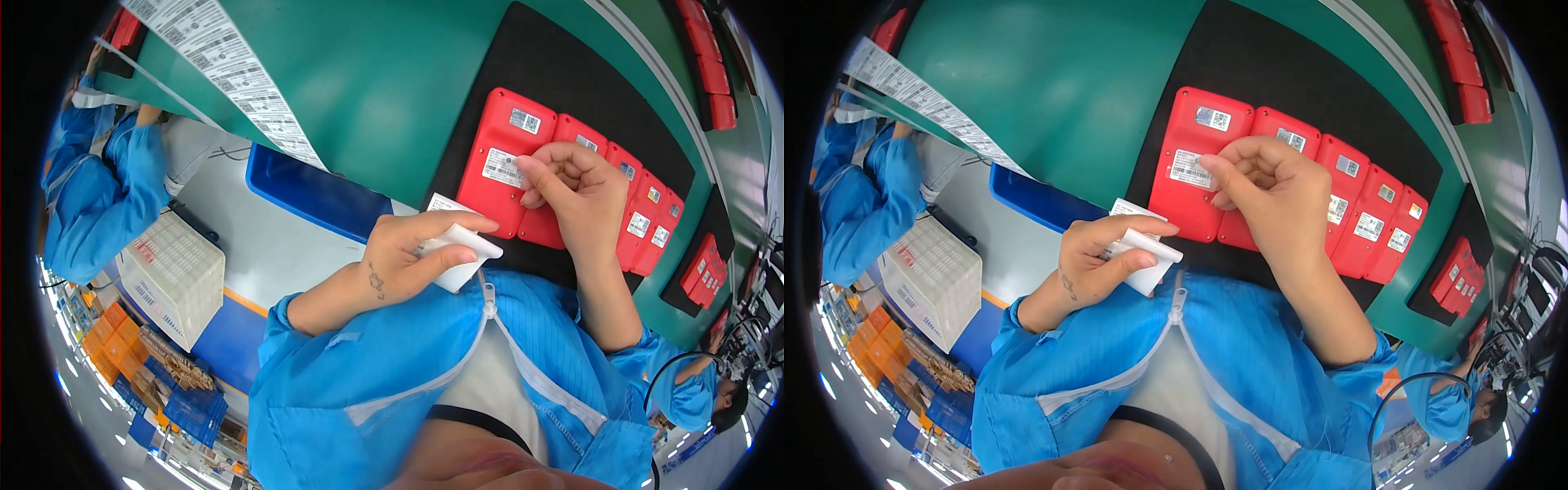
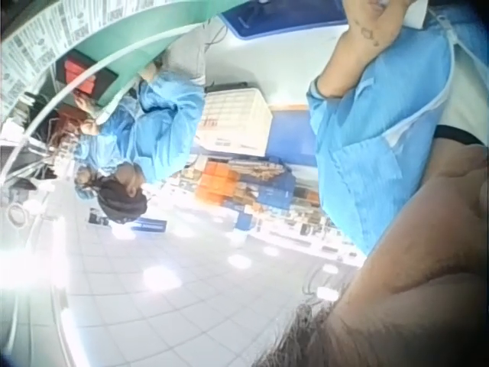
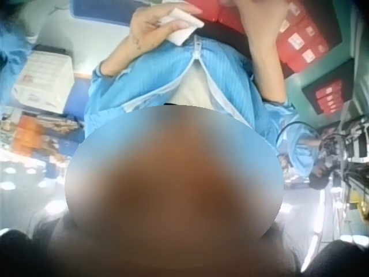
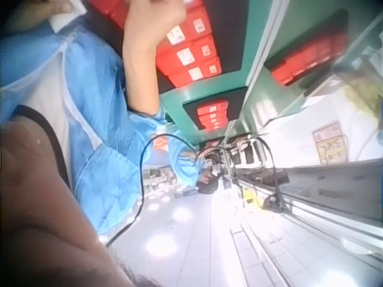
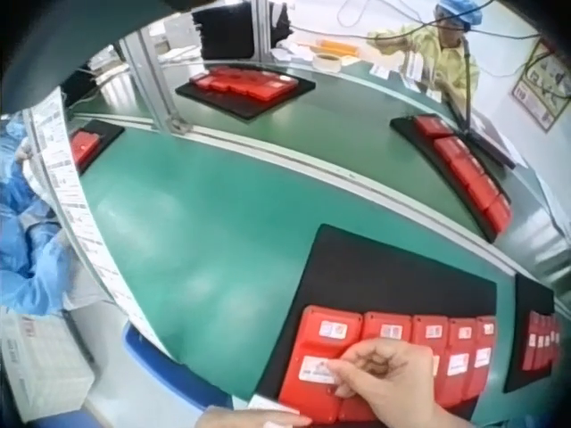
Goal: The person applies identification labels to the back of red electronic device housings by hand.
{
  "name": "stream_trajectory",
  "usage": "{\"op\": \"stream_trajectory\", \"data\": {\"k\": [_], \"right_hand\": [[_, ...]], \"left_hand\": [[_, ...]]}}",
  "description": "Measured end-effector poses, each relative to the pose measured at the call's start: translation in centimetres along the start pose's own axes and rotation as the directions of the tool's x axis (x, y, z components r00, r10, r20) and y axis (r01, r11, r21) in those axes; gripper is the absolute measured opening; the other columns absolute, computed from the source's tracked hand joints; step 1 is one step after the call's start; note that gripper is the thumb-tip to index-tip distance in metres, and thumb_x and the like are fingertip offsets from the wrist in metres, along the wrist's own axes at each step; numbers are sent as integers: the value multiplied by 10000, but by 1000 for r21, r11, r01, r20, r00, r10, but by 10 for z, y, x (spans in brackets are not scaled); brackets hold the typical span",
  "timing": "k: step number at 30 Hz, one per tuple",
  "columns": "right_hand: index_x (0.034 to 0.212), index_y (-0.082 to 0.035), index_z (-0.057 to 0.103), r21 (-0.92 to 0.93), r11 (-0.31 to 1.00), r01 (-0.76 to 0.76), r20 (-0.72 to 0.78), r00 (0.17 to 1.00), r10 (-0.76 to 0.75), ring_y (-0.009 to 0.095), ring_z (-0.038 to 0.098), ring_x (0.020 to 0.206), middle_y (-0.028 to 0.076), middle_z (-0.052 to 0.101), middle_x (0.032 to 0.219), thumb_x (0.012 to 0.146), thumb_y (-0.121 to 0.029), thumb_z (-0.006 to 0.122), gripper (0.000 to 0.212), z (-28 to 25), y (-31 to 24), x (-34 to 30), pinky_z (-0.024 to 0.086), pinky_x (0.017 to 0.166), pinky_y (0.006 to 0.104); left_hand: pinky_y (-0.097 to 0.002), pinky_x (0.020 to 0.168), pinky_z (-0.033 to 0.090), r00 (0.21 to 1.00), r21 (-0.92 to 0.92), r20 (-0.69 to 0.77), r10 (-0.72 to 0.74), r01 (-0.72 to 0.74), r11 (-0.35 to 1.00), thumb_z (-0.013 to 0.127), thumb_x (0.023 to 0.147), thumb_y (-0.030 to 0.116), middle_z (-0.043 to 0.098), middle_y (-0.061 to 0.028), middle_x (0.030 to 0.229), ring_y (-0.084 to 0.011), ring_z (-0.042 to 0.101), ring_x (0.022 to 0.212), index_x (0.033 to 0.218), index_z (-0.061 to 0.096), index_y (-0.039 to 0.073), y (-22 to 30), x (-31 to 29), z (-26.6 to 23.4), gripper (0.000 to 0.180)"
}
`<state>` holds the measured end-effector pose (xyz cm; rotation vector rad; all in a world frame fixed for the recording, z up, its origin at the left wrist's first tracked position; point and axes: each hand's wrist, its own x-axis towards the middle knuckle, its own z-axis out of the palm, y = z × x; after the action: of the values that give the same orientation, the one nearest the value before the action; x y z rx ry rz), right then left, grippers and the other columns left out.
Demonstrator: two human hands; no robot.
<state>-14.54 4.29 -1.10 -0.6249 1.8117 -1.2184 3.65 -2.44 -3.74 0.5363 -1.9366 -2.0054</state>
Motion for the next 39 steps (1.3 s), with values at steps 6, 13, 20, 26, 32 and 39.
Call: {"op": "stream_trajectory", "data": {"k": [6, 13, 20, 26, 32, 39], "right_hand": [[779, 22, 576, -50, 998, -46, -3, 999, 46, 93, 575, 556, 67, 582, 631, 735, -77, 630, 121, 0, 0, -1, 464, 487, 174], [776, 16, 576, -85, 996, 1, 23, 1000, 1, 98, 574, 541, 77, 585, 618, 728, -109, 645, 151, -2, 0, 0, 454, 477, 175], [739, -25, 546, -691, 689, 221, 101, 972, -210, 87, 547, 515, 52, 554, 558, 701, -169, 677, 199, -2, -5, 4, 411, 446, 177], [824, -30, 539, 175, 976, 130, 303, 936, -179, 40, 507, 554, 15, 531, 729, 680, -109, 691, 223, -7, 7, -27, 378, 482, 146], [758, 0, 608, -102, 835, 541, 49, 841, -539, 122, 581, 638, 81, 596, 744, 701, 13, 624, 60, -15, 22, -38, 463, 560, 204], [786, 25, 593, -68, 997, 34, -68, 997, -39, 87, 571, 556, 83, 595, 643, 724, -81, 640, 131, -49, 11, -12, 454, 494, 181]], "left_hand": [[-233, 524, 477, 996, -186, 14, -90, 91, 978, 520, 799, 103, 592, -125, 772, -154, 606, 644, 929, 497, 28, 0, -1, 1, 152], [-205, 556, 468, 984, -458, 66, -167, 178, 871, 474, 840, 114, 571, -116, 823, -142, 596, 694, 966, 471, 23, 2, -1, 3, 155], [-204, 544, 465, 974, -232, -24, -224, 213, 949, 512, 831, 155, 608, -109, 758, -128, 600, 644, 911, 522, 22, 6, -3, 10, 155], [-198, 512, 471, 982, -144, -87, -167, 154, 978, 530, 820, 160, 611, -102, 717, -131, 609, 607, 894, 549, 16, 5, 2, 18, 164], [-195, 506, 473, 965, -192, 2, -262, 257, 947, 542, 811, 168, 614, -96, 719, -149, 618, 613, 926, 547, 10, 15, 10, 32, 195], [-248, 559, 483, 992, 61, 114, -46, 40, 997, 591, 775, 172, 619, -123, 771, -184, 618, 697, 841, 601, 2, 9, 12, 28, 183]]}}
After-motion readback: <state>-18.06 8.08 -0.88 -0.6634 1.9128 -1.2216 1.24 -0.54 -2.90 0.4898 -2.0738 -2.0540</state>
